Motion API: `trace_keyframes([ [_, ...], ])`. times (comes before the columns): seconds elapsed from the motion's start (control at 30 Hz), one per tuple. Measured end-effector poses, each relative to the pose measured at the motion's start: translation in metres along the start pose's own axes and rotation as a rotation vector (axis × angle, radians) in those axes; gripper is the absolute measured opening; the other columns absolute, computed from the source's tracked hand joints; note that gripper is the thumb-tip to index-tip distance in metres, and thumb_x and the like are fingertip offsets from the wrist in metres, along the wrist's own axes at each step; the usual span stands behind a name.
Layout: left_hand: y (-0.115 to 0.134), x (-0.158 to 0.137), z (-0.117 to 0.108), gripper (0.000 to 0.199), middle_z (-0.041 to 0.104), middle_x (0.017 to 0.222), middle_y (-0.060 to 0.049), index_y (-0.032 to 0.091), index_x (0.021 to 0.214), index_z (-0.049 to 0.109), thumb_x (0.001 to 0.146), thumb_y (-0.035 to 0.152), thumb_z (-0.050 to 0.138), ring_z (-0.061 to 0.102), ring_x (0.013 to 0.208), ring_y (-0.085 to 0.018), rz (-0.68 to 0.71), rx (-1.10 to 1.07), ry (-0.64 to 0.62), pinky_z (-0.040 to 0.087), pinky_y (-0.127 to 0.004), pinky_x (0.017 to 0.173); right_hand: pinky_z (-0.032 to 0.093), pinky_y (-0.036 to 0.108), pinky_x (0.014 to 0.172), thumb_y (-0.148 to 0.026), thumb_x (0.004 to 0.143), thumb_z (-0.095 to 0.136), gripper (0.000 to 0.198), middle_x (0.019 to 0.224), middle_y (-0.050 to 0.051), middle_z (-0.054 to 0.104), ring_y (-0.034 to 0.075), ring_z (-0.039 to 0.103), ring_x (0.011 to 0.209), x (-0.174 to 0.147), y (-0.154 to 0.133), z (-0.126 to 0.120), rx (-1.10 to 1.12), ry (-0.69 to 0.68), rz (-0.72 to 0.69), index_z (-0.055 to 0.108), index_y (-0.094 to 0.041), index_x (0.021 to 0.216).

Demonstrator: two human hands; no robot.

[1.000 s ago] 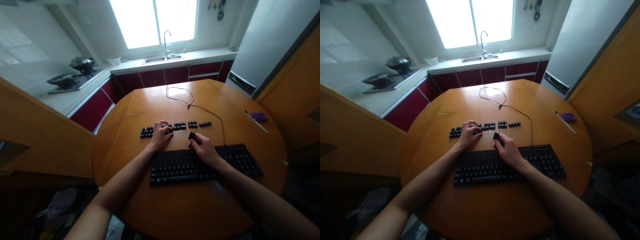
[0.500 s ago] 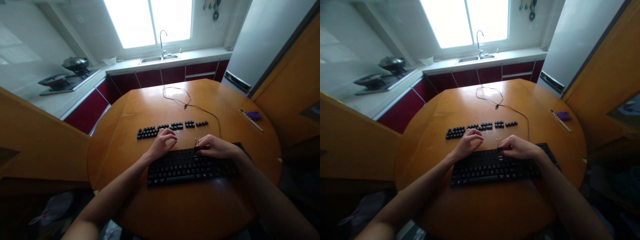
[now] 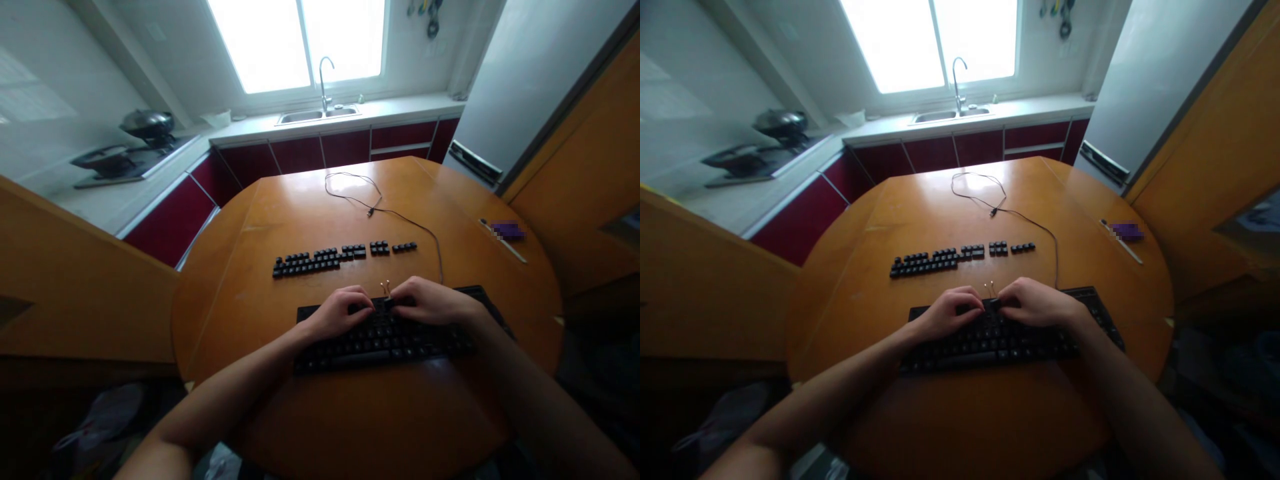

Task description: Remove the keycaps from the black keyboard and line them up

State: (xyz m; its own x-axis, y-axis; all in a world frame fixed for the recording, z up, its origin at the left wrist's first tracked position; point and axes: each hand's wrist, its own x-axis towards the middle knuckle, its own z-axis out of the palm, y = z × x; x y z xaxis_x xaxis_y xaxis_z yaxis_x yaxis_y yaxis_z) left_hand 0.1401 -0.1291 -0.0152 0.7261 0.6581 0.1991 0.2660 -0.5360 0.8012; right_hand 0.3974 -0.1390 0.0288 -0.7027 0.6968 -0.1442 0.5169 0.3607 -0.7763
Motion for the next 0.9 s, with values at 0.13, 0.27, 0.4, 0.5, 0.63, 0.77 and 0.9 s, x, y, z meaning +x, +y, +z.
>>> trace_keyframes([
  [0.13, 0.001, 0.0, 0.0, 0.013, 0.068, 0.096, -0.006, 0.016, 0.094, 0.073, 0.094, 0.022, 0.061, 0.064, 0.09, -0.016, -0.006, 0.003, -0.002, 0.052, -0.031, 0.085, 0.034, 0.025, 0.058, -0.02, 0.087, 0.06, 0.013, 0.066, -0.002, 0.058, 0.012, 0.049, 0.062, 0.005, 0.001, 0.003, -0.049, 0.007, -0.011, 0.067, -0.015, 0.078],
  [0.27, 0.002, 0.001, -0.001, 0.013, 0.069, 0.097, -0.007, 0.017, 0.093, 0.072, 0.094, 0.023, 0.06, 0.065, 0.091, -0.017, 0.013, -0.007, -0.004, 0.052, -0.033, 0.085, 0.032, 0.025, 0.056, -0.021, 0.089, 0.059, 0.019, 0.063, -0.003, 0.057, 0.012, 0.048, 0.059, 0.01, 0.002, 0.008, -0.051, 0.107, -0.047, 0.063, -0.016, 0.071],
  [0.4, 0.003, 0.001, -0.002, 0.01, 0.068, 0.098, -0.005, 0.019, 0.099, 0.068, 0.092, 0.025, 0.066, 0.063, 0.09, -0.017, -0.021, 0.005, 0.043, 0.052, -0.033, 0.083, 0.035, 0.025, 0.057, -0.022, 0.091, 0.058, 0.019, 0.066, -0.001, 0.062, 0.013, 0.052, 0.062, 0.019, 0.005, 0.018, 0.01, 0.229, -0.065, 0.064, -0.017, 0.073],
  [0.5, 0.002, 0.0, -0.001, 0.026, 0.069, 0.1, -0.004, 0.02, 0.105, 0.064, 0.084, 0.029, 0.076, 0.063, 0.087, -0.017, -0.088, 0.021, 0.106, 0.052, -0.032, 0.078, 0.043, 0.026, 0.063, -0.023, 0.093, 0.057, 0.017, 0.076, 0.002, 0.069, 0.016, 0.06, 0.07, 0.025, 0.004, 0.025, 0.119, 0.363, -0.065, 0.068, -0.017, 0.082],
  [0.63, -0.002, -0.002, 0.001, 0.027, 0.069, 0.099, -0.003, 0.02, 0.106, 0.062, 0.083, 0.024, 0.076, 0.063, 0.09, -0.017, -0.076, 0.039, 0.193, 0.051, -0.031, 0.078, 0.049, 0.031, 0.075, -0.025, 0.094, 0.057, 0.016, 0.086, 0.005, 0.074, 0.021, 0.066, 0.081, 0.03, 0.0, 0.033, 0.193, 0.502, -0.138, 0.071, -0.018, 0.09],
  [0.77, -0.004, -0.002, 0.0, 0.025, 0.068, 0.097, -0.003, 0.02, 0.104, 0.062, 0.083, 0.021, 0.075, 0.063, 0.088, -0.017, -0.024, 0.098, 0.289, 0.051, -0.031, 0.078, 0.05, 0.033, 0.075, -0.027, 0.094, 0.059, 0.015, 0.088, 0.006, 0.075, 0.022, 0.068, 0.082, 0.034, -0.001, 0.04, 0.206, 0.562, -0.159, 0.071, -0.019, 0.092],
  [0.9, -0.004, -0.001, 0.0, 0.027, 0.067, 0.096, -0.004, 0.02, 0.105, 0.06, 0.082, 0.02, 0.074, 0.063, 0.09, -0.018, 0.072, 0.145, 0.341, 0.052, -0.033, 0.082, 0.052, 0.032, 0.074, -0.03, 0.096, 0.058, 0.016, 0.091, 0.007, 0.076, 0.022, 0.07, 0.086, 0.037, -0.001, 0.046, 0.276, 0.588, -0.117, 0.069, -0.018, 0.098],
])
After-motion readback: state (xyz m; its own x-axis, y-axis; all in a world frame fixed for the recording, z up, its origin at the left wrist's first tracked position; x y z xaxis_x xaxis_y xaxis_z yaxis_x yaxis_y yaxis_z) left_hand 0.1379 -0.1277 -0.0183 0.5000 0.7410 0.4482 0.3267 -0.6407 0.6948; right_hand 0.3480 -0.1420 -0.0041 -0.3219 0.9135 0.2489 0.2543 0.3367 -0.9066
